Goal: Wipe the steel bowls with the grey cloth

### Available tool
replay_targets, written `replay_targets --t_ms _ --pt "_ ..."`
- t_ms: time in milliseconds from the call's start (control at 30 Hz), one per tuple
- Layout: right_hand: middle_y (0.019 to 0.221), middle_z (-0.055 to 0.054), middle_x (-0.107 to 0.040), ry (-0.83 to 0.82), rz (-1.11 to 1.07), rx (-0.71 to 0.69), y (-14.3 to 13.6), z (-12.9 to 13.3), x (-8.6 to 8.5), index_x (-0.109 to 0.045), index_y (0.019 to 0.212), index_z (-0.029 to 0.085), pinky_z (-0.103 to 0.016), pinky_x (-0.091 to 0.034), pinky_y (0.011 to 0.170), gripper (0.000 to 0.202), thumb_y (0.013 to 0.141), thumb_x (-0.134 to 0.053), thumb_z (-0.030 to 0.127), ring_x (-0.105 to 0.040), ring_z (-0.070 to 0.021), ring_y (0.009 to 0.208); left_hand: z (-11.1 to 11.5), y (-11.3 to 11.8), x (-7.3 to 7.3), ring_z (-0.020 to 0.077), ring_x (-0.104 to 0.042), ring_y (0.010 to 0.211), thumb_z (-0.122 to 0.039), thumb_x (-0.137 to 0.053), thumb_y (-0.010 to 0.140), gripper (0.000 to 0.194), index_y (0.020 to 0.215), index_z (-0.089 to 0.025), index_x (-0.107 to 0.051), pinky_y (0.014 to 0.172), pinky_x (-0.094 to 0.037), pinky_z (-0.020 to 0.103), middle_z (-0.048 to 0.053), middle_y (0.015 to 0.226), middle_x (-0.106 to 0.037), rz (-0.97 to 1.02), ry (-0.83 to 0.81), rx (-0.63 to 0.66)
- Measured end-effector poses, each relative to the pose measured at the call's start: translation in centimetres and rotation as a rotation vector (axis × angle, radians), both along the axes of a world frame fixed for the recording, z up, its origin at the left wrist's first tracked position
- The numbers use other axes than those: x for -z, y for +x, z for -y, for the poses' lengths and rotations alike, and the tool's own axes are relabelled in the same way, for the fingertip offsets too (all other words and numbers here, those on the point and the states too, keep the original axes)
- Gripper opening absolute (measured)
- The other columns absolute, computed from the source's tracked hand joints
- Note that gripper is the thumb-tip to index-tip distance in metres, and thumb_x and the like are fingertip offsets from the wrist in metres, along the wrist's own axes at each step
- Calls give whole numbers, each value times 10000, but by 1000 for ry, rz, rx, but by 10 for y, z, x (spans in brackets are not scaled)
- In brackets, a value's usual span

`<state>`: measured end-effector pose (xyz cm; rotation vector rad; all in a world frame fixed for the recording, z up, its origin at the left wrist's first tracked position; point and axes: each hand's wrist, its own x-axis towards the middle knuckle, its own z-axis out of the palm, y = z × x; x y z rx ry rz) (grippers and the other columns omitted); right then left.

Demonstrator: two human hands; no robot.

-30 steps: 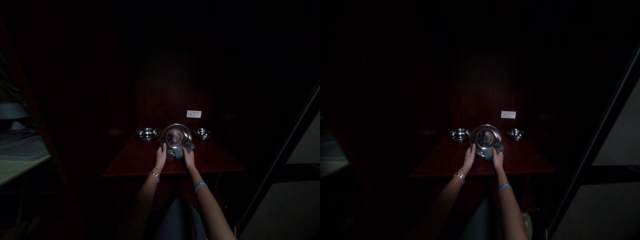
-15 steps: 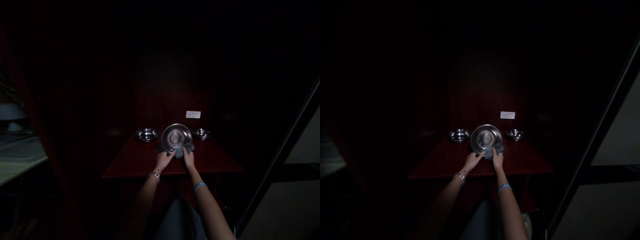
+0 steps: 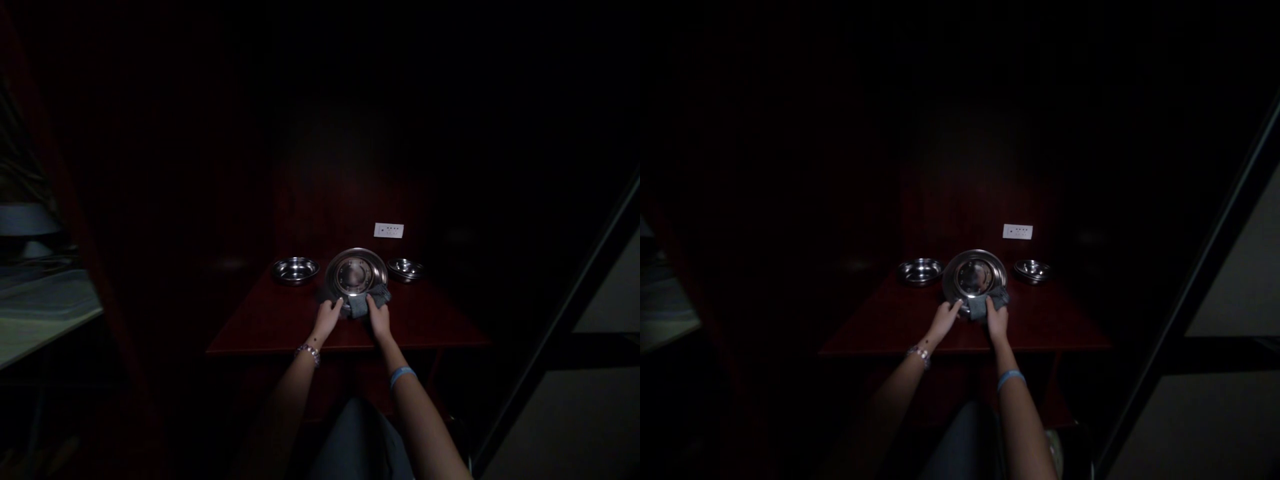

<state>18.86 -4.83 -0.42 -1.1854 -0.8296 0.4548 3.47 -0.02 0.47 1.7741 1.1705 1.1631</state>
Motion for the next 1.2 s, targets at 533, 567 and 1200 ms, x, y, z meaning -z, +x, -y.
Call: replay_targets --t_ms 533,567,1200 --pt "1048 -102 -736 27 17 -35 -1 2 -3 -722 1038 132 -343 -476 947 453 731 -664 461 -666 -256 1019 6 -5 -11 232 -603 1150 -494 -483 902 481 1174 -124 -629 1000 -448 325 138 1233 -651 591 53 -20" --pt "1049 -103 -735 26 12 -32 0 1 -3 -721 1038 130 -342 -476 947 455 732 -664 461 -666 -255 1019 7 -5 -11 225 -595 1165 -478 -502 898 469 1191 -132 -620 1013 -441 322 131 1252 -642 587 64 11" --pt "1093 -108 -721 39 -24 -54 0 -1 -1 -707 1066 128 -345 -477 954 473 740 -653 467 -663 -246 1039 0 -1 3 230 -645 1095 -341 -643 792 364 1081 -127 -696 985 -457 327 118 1131 -709 275 64 86"
